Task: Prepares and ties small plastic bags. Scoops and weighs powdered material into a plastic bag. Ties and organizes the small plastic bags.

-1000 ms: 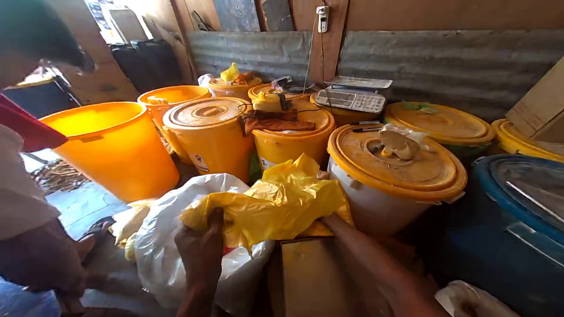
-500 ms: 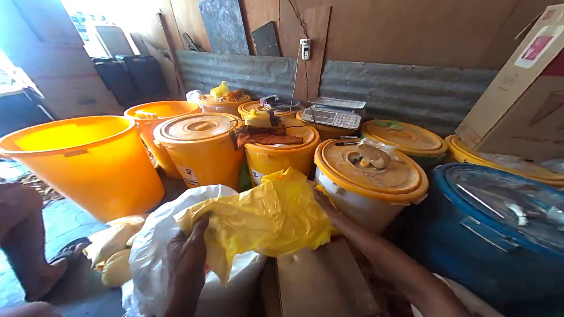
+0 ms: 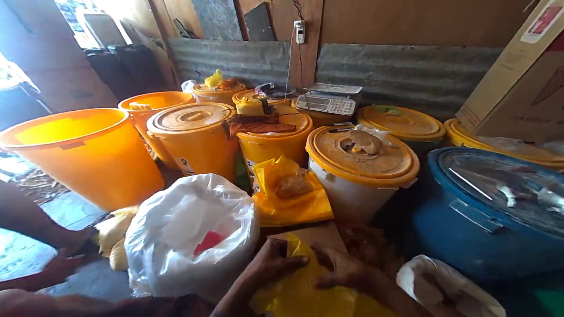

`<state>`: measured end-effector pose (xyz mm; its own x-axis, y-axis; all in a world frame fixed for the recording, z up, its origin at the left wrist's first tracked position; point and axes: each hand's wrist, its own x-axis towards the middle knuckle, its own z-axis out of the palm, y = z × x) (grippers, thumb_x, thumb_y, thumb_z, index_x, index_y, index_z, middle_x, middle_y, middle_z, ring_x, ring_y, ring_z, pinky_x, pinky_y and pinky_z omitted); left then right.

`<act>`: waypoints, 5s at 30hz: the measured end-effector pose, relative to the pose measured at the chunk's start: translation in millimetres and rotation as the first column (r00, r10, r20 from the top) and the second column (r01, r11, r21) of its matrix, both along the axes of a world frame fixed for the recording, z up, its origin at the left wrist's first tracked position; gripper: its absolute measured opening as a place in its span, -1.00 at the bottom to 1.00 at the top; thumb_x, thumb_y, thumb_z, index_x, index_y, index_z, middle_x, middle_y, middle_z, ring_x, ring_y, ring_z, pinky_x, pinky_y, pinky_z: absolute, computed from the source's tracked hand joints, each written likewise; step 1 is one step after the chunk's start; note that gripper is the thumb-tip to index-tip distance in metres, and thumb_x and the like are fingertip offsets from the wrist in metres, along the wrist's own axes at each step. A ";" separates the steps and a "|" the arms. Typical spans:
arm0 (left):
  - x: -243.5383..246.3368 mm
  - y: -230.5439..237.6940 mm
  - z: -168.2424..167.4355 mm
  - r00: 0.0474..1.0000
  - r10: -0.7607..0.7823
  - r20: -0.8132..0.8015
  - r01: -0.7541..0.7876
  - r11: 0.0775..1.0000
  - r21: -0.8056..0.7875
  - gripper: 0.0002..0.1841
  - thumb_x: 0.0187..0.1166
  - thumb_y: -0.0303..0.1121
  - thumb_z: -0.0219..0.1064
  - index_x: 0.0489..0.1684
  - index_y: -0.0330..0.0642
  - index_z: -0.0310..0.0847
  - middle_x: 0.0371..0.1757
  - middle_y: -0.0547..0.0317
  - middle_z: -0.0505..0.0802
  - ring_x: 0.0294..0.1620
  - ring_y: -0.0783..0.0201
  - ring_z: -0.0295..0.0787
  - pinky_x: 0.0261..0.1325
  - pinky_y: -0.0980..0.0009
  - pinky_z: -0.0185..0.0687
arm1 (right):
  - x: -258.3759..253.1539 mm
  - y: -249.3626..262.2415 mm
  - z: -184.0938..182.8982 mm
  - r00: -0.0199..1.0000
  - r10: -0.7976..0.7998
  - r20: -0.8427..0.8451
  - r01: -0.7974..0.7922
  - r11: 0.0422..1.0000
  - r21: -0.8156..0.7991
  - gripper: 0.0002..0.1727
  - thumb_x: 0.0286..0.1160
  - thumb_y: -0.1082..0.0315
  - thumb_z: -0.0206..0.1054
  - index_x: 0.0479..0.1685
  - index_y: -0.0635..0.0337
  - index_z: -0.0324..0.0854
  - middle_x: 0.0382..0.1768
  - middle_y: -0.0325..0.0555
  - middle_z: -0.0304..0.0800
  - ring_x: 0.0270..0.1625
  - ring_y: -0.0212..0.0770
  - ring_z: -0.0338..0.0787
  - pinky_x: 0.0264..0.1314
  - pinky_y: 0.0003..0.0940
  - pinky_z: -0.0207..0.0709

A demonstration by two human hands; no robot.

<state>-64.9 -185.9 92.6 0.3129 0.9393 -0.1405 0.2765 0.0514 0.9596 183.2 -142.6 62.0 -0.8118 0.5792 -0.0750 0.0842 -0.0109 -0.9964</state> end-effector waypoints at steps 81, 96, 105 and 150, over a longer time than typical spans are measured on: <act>21.9 265.1 -32.9 0.184 0.200 -0.962 -0.007 0.979 0.203 -0.24 0.32 -0.19 0.53 0.58 -0.26 0.40 0.51 -0.25 0.61 0.30 -0.26 0.73 0.18 -0.23 0.70 | -65.3 158.1 -52.7 0.795 -0.476 0.375 0.044 0.663 0.748 -0.57 0.69 0.04 0.08 0.35 -0.08 0.70 0.76 -0.14 0.34 0.86 0.07 0.11 0.77 0.31 -0.07; -34.5 257.1 71.4 0.510 0.321 -0.798 0.039 0.918 0.395 -0.44 0.26 -0.01 0.66 0.20 -0.12 0.75 -0.04 -0.16 0.89 0.04 -0.20 0.84 0.14 -0.33 0.66 | -132.2 248.7 -92.6 0.894 -0.320 0.315 -0.124 0.497 0.859 -0.61 0.79 0.51 0.01 0.46 0.43 0.55 0.52 0.28 0.58 0.64 0.25 0.49 0.74 0.19 0.17; -6.1 277.8 -27.0 0.391 0.220 -0.894 -0.039 0.974 0.223 -0.32 0.26 0.07 0.55 0.38 -0.08 0.65 0.24 -0.17 0.82 0.30 -0.22 0.76 0.24 -0.33 0.63 | -107.7 202.4 -77.0 0.879 -0.417 0.233 0.253 0.820 0.514 -0.55 0.84 0.33 0.04 0.51 0.42 0.52 0.54 0.21 0.60 0.66 -0.01 0.50 0.74 -0.25 0.24; -12.8 0.0 3.4 0.864 0.379 0.330 -0.337 0.924 -0.178 -0.40 0.42 -0.56 0.46 0.54 -0.20 0.46 -0.01 0.01 0.81 -0.25 0.20 0.82 -0.21 0.33 0.81 | 1.8 13.6 5.7 0.866 -0.313 -0.390 0.331 0.943 -0.021 -0.76 0.62 0.53 0.27 0.04 0.10 0.81 -0.08 -0.50 0.93 0.00 -0.65 0.82 0.22 -0.63 0.67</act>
<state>-77.7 -185.9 96.0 0.0058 0.9810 -0.1939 -0.1362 0.1928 0.9717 185.0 -129.0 67.7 -0.5395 0.8084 0.2354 -0.3039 0.0738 -0.9498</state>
